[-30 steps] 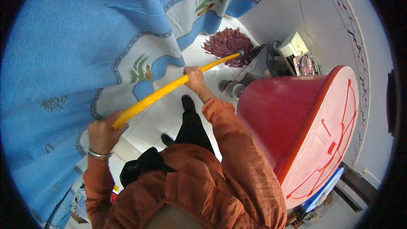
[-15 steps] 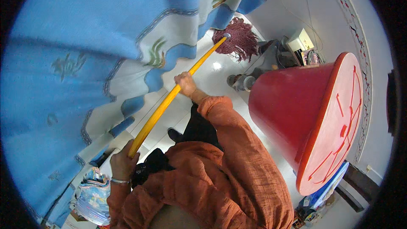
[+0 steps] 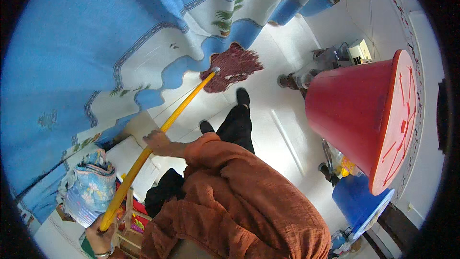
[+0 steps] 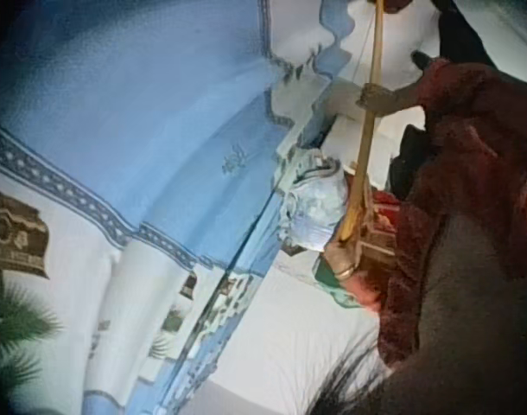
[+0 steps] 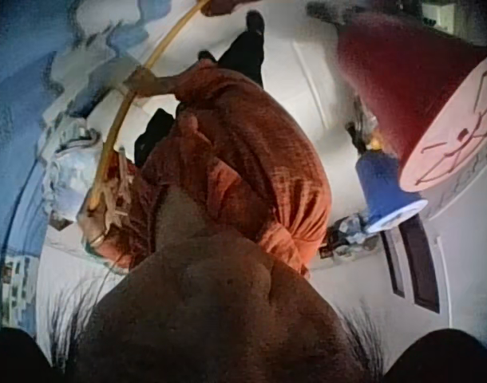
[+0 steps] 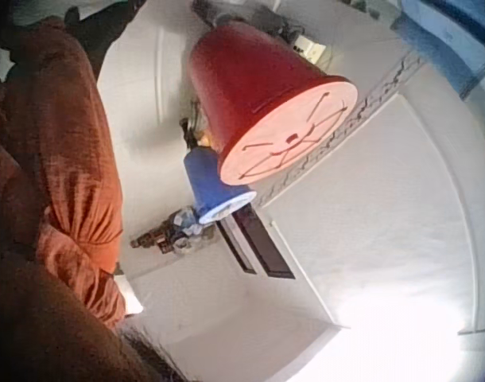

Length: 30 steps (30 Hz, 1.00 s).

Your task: The person mops the tiled floor of a bedroom using a yellow-handled string mop. They move the mop back and forth across the floor, navigating around furniture such as a bed with a red floral cover, a glass table, and a blue bucket.

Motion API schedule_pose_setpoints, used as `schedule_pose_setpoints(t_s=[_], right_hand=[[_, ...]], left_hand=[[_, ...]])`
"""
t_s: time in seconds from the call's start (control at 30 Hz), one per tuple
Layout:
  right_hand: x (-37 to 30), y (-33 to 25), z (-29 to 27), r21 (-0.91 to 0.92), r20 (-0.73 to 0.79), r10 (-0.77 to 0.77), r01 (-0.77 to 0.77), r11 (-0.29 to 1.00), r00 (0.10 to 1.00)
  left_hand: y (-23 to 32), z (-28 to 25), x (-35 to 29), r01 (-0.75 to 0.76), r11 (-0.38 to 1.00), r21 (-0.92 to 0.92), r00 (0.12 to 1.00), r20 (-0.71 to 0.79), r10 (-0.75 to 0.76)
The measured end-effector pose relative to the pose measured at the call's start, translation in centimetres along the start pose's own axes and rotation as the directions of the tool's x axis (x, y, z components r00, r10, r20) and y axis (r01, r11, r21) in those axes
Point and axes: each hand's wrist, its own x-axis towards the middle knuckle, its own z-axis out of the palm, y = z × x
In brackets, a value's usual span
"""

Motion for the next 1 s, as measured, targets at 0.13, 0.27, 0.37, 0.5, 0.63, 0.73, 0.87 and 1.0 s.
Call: schedule_pose_setpoints(t_s=[0.13, 0.27, 0.37, 0.5, 0.63, 0.73, 0.87, 1.0], right_hand=[[0.9, -5.8, 3.0, 0.150, 0.111, -0.079, 0.061, 0.987, 0.991], [-0.3, -5.1, 5.2, 0.141, 0.085, -0.133, 0.121, 0.983, 0.987], [-2.0, -3.5, -0.2, 0.123, 0.252, -0.077, 0.047, 0.991, 0.965], [-5.5, 0.3, -6.2, 0.084, 0.226, -0.016, -0.003, 0.996, 0.974], [-10.0, 6.2, -9.6, -0.004, 0.162, 0.026, -0.025, 1.000, 0.987], [-13.8, 10.7, -13.0, 0.004, 0.077, -0.029, 0.029, 1.000, 0.997], [-18.3, 17.7, -17.3, -0.145, 0.167, 0.017, 0.007, 0.989, 0.986], [-22.8, 25.1, -20.7, -0.325, 0.274, 0.131, -0.037, 0.945, 0.953]], left_hand=[[-3.7, -5.2, -2.7, -0.302, 0.846, 0.439, 0.922, -0.091, 0.376], [-3.3, -4.8, -4.0, -0.241, 0.781, 0.576, 0.921, -0.118, 0.371], [0.1, -0.5, -4.6, -0.297, 0.696, 0.654, 0.920, 0.000, 0.392], [1.4, 5.4, -5.8, -0.484, 0.413, 0.772, 0.788, 0.178, 0.589], [0.5, 11.4, -6.0, -0.472, 0.401, 0.785, 0.781, 0.162, 0.603], [-1.6, 16.0, -5.8, -0.430, 0.319, 0.844, 0.795, 0.188, 0.576], [-2.0, 23.2, -4.1, -0.586, 0.410, 0.699, 0.765, 0.309, 0.565], [-5.5, 29.7, -1.1, -0.731, 0.267, 0.628, 0.597, 0.398, 0.697]])
